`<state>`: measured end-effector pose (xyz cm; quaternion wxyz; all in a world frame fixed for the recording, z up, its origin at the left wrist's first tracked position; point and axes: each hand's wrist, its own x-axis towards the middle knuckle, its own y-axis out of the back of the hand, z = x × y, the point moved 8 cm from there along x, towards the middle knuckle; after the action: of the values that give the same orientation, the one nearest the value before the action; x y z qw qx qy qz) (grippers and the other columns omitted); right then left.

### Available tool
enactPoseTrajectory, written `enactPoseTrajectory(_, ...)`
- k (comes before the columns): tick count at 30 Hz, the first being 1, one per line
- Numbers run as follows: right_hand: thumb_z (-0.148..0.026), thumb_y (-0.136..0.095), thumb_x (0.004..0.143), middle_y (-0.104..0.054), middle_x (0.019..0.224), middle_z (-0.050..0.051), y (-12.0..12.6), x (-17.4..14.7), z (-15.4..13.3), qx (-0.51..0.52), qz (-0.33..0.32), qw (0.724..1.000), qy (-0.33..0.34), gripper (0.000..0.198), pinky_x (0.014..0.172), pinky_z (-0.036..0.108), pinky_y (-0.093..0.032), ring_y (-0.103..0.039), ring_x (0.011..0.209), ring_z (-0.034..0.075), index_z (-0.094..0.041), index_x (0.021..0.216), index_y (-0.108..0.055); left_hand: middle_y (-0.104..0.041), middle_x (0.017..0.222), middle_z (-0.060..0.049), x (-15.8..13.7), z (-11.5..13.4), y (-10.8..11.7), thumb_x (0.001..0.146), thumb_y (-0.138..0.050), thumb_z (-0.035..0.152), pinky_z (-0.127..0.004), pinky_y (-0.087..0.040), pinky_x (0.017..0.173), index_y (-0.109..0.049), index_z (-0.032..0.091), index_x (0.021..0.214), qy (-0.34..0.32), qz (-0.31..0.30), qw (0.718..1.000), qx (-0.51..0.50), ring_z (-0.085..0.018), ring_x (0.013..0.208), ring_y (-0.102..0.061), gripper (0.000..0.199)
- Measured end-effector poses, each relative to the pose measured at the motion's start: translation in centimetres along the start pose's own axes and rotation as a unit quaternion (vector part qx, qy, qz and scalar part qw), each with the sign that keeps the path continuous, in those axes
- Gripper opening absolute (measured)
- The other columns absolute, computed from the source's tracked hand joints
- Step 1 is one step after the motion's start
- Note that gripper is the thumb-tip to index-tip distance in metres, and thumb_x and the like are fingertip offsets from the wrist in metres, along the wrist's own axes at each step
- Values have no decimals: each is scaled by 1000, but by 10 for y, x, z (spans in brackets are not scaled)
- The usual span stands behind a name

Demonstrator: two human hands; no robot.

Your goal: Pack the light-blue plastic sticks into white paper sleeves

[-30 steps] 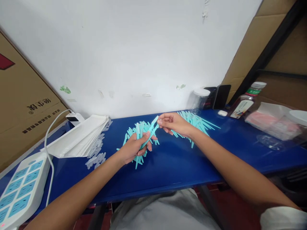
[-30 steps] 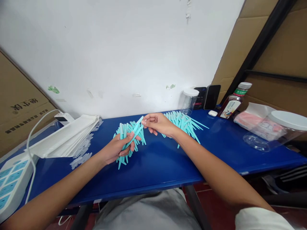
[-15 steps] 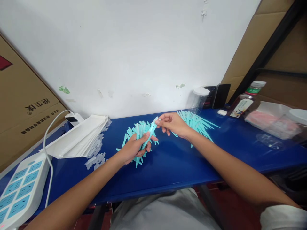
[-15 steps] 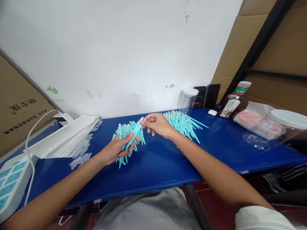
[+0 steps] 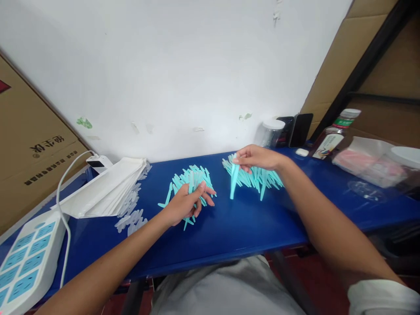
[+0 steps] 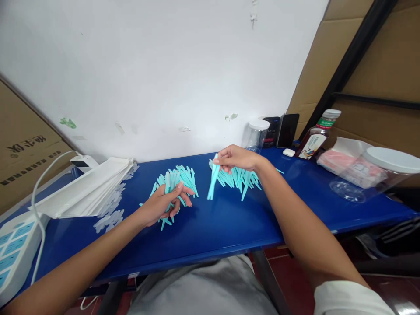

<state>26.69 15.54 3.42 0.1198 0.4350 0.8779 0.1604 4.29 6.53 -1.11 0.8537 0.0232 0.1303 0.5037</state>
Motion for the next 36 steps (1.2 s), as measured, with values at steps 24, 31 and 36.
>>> enactPoseTrajectory(24, -38, -69, 96, -75, 96, 8, 38, 17, 33, -395, 234, 888, -26, 20, 69, 30, -40, -64, 81, 20, -19, 94, -74, -74, 87, -10, -1, 4, 0, 100, -53, 70, -21, -26, 37, -74, 14, 106, -10, -12, 1000, 2, -7, 44, -45, 60)
enactPoseTrajectory(31, -55, -67, 95, -71, 79, 5, -29, 21, -6, -197, 172, 961, 89, 40, 62, 28, -42, -59, 67, 16, -16, 92, -75, -58, 74, 0, 0, -1, -1, 99, -61, 65, -21, -21, 42, -72, 15, 115, 1, -55, 995, -78, -4, 47, -27, 53)
enactPoseTrajectory(36, -65, -71, 90, -71, 74, 1, -98, 18, -31, 60, 34, 990, 126, 50, 52, 25, -42, -56, 53, 11, -17, 103, -73, -53, 75, 3, -1, -5, -11, 98, -67, 59, -20, -17, 42, -70, 16, 113, 19, -106, 985, -133, -2, 47, -23, 46)
